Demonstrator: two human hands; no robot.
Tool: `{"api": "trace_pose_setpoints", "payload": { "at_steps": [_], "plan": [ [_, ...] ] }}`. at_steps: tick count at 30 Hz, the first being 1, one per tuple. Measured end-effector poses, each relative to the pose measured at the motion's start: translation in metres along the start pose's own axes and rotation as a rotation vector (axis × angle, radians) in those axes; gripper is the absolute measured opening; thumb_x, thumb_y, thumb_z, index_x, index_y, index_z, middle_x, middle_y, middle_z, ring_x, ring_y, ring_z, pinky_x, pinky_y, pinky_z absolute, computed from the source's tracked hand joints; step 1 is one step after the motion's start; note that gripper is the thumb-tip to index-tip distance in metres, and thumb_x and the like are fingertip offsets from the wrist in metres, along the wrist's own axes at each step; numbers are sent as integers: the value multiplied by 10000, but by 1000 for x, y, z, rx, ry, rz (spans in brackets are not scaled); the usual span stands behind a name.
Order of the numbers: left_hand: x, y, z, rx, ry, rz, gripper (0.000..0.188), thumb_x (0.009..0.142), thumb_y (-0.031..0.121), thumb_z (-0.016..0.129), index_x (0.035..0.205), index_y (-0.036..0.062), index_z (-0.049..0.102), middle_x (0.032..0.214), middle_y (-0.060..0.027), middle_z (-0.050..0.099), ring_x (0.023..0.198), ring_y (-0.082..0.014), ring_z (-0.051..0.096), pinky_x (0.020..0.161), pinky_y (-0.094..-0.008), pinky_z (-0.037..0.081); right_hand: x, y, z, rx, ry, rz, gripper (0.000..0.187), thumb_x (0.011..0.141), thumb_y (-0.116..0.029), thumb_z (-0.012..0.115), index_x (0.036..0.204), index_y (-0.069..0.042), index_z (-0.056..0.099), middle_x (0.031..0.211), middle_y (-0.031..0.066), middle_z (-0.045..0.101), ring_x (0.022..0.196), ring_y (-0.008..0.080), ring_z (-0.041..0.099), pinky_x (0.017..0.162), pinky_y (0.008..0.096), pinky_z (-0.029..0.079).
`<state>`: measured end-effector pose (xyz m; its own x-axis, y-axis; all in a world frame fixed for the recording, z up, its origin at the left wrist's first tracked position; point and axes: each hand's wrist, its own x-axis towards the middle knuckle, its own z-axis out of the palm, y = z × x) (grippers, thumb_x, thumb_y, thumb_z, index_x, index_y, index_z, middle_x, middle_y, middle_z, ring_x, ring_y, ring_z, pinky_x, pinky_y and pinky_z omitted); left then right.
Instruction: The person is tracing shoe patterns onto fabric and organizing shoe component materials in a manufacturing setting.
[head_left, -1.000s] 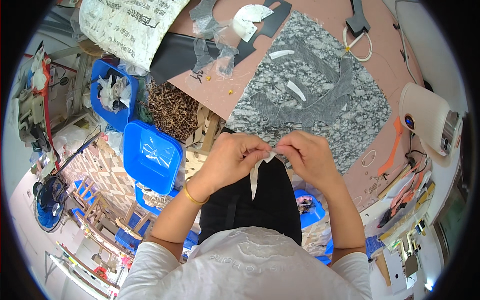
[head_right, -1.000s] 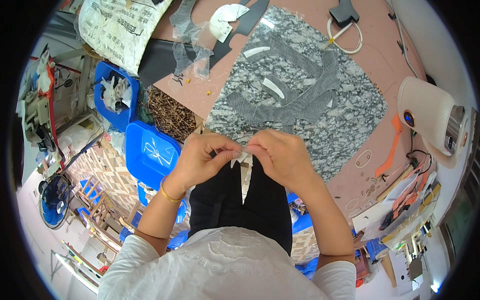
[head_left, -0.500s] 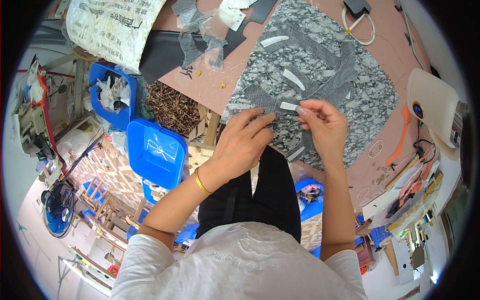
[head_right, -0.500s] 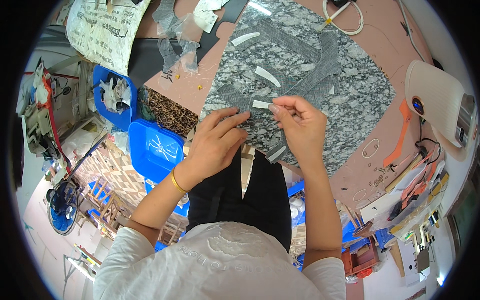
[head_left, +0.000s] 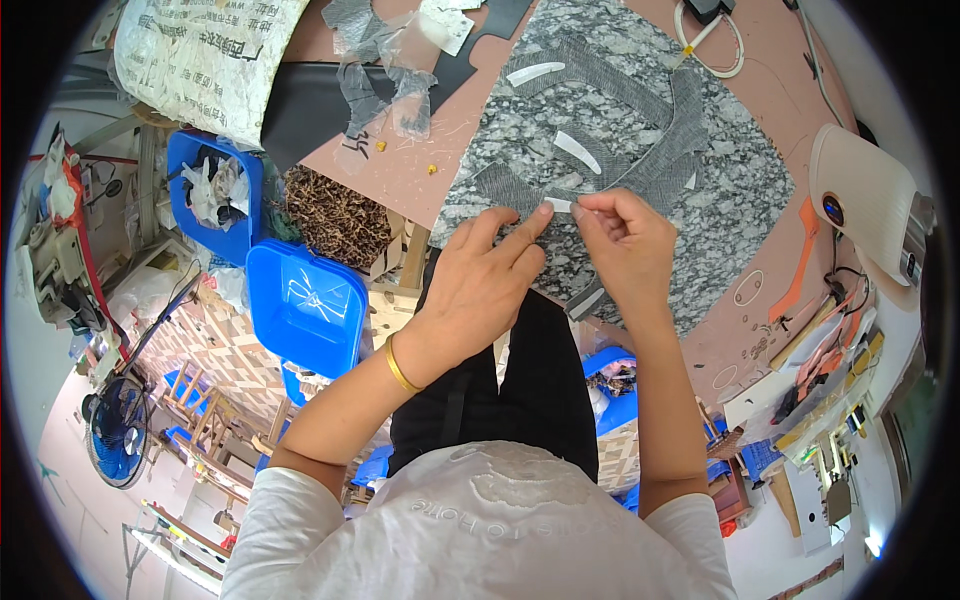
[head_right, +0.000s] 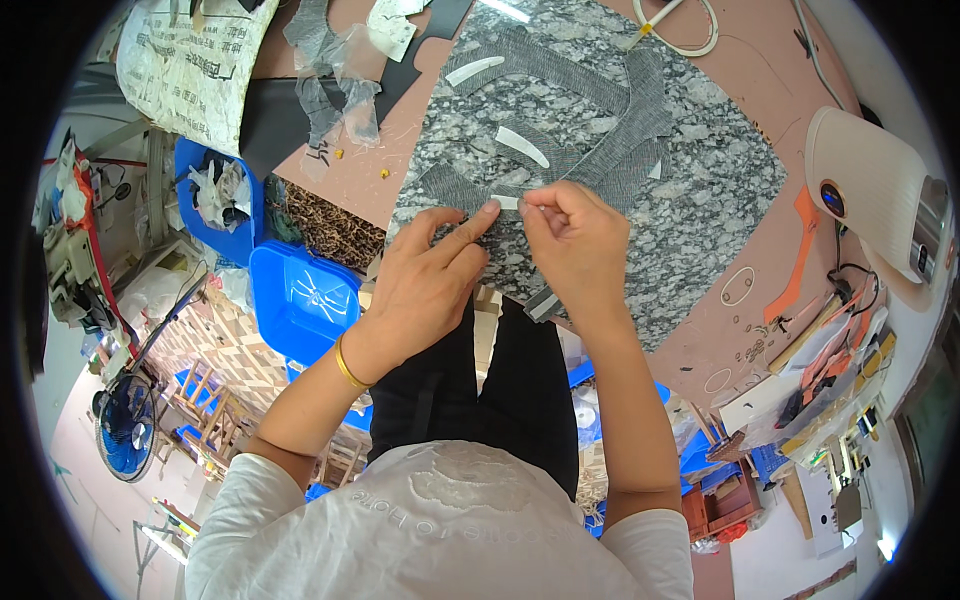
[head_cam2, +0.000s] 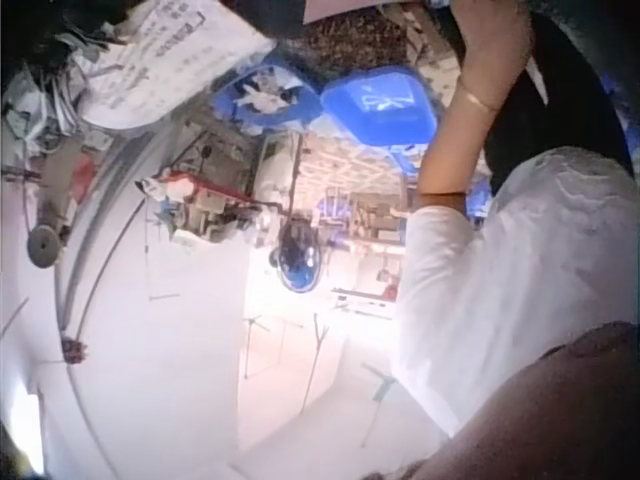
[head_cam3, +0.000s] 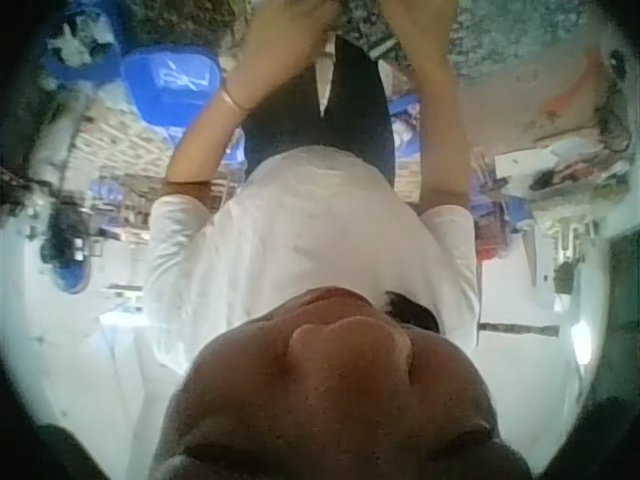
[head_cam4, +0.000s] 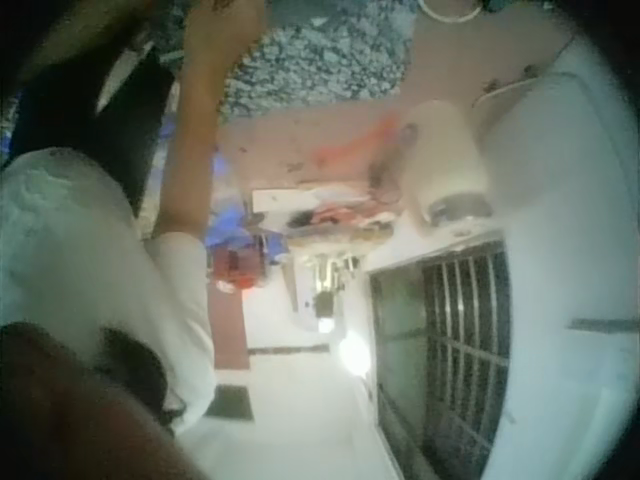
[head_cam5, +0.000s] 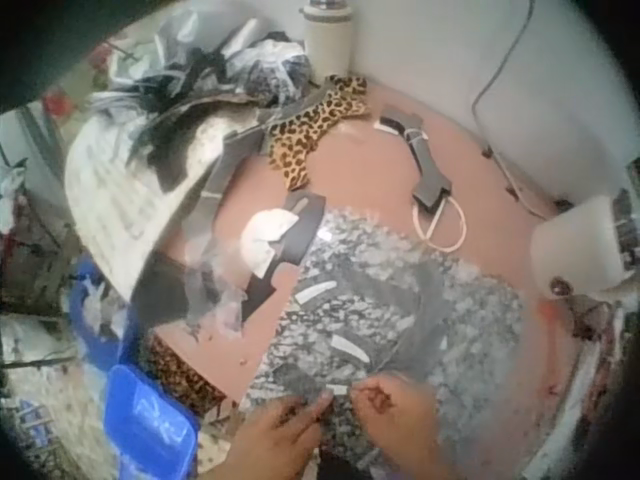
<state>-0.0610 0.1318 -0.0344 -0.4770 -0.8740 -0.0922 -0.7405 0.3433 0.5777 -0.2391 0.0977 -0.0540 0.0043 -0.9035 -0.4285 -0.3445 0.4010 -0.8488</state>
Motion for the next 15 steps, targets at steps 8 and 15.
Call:
{"api": "trace_pose_setpoints", "payload": {
  "at_steps": [8,15],
  "plan": [
    [1,-13,-14,-955,135,-433,91,780,39,683,863,3,684,1218,-110,612,969,-206,580,817,-284,468,-22,-15,-11,-39,117,-68,94,831,-63,665,907,-28,622,631,-32,525,552,25,458,491,193,375],
    [-12,-16,-11,-1529,222,-807,198,836,57,673,1026,3,683,1150,-117,626,882,-112,597,736,-230,486,-41,-29,25,67,-235,-30,126,859,-131,656,861,-4,650,675,30,611,561,60,525,506,214,418]
  ]
}}
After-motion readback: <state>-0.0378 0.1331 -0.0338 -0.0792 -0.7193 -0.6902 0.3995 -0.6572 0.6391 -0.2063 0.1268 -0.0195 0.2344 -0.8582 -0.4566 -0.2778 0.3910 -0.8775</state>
